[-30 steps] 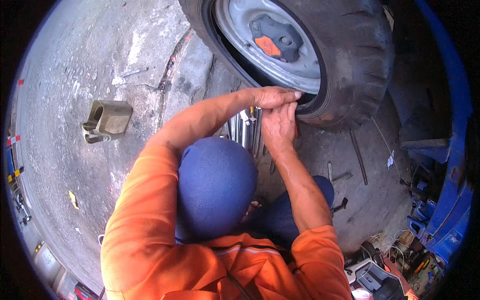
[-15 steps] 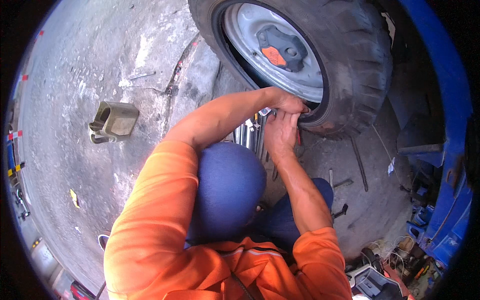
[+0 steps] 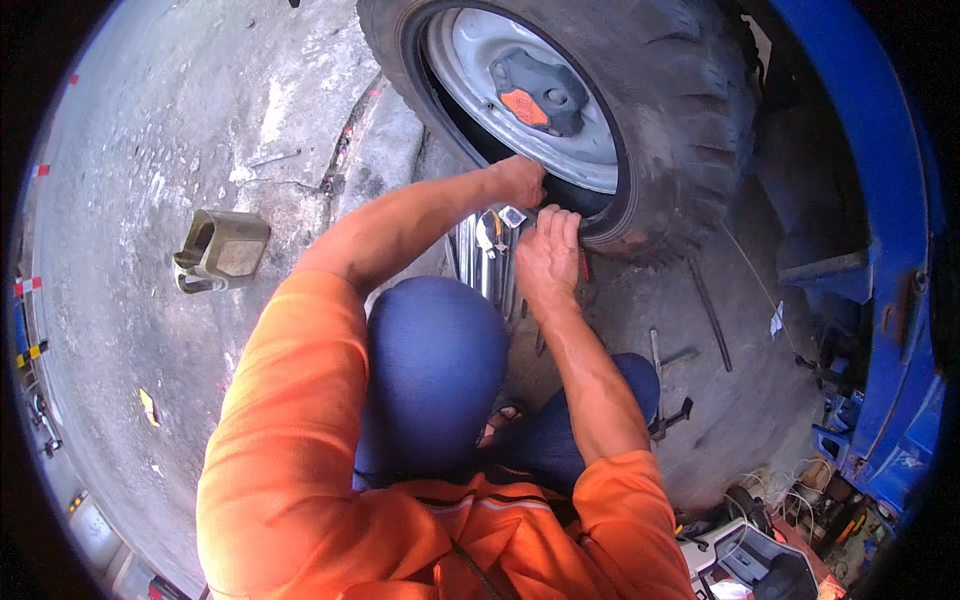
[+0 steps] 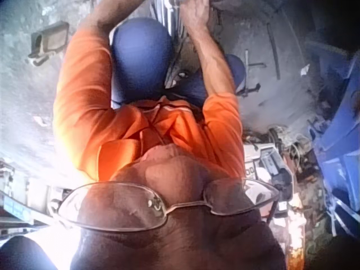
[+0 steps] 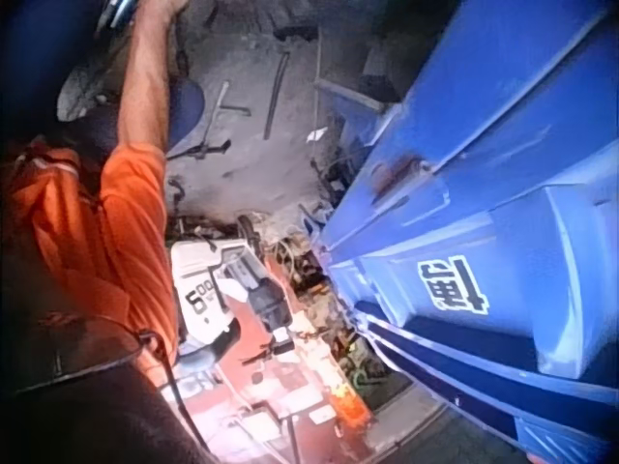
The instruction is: The person kneels beside a blue vehicle and uses tire irons and a jack to remove a tire from its rim. They pry the tire bead off the rim, deflate the tire, and eventually pull the tire away from the wheel.
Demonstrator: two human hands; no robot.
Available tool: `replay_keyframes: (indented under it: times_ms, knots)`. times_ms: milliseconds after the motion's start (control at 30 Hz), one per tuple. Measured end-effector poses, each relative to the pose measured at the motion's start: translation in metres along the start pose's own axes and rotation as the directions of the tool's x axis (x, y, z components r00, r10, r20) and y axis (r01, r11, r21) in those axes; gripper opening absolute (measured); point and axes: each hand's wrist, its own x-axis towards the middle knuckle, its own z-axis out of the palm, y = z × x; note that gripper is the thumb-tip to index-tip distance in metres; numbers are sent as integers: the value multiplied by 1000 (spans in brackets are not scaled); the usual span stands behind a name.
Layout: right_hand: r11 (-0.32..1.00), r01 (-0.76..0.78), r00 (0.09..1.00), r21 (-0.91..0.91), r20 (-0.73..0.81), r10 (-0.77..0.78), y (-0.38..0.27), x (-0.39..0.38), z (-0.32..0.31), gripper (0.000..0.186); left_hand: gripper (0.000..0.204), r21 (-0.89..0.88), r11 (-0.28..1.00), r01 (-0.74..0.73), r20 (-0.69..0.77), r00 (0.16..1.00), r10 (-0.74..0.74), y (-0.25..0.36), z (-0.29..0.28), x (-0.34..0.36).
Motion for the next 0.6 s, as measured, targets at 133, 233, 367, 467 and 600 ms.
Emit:
replay_keyframes:
  times_ms: [133, 233, 367, 467, 600]
  knots:
    - [999, 18, 996, 27, 84, -20, 3, 1, -6, 36, 33, 66, 972, -224, -89, 969, 229, -5, 6, -17]
    - [996, -21, 998, -87, 57, 27, 5, 5, 0, 36, 37, -234, 900, -368, -318, 904, 287, 9, -2, -36]
    - [997, 48, 996, -56, 83, -44, 14, 9, 7, 36, 34, -613, 721, -322, -310, 938, 155, 34, -22, -21]
    - [997, 60, 993, -53, 100, -54, 11, 12, 22, 37, 37, -830, 486, -274, -270, 960, 80, 63, -46, -20]
    - [1000, 2, 1000, 14, 31, -2, 1, 9, 58, 48, 47, -706, 615, -351, -316, 933, 171, 92, -50, -34]
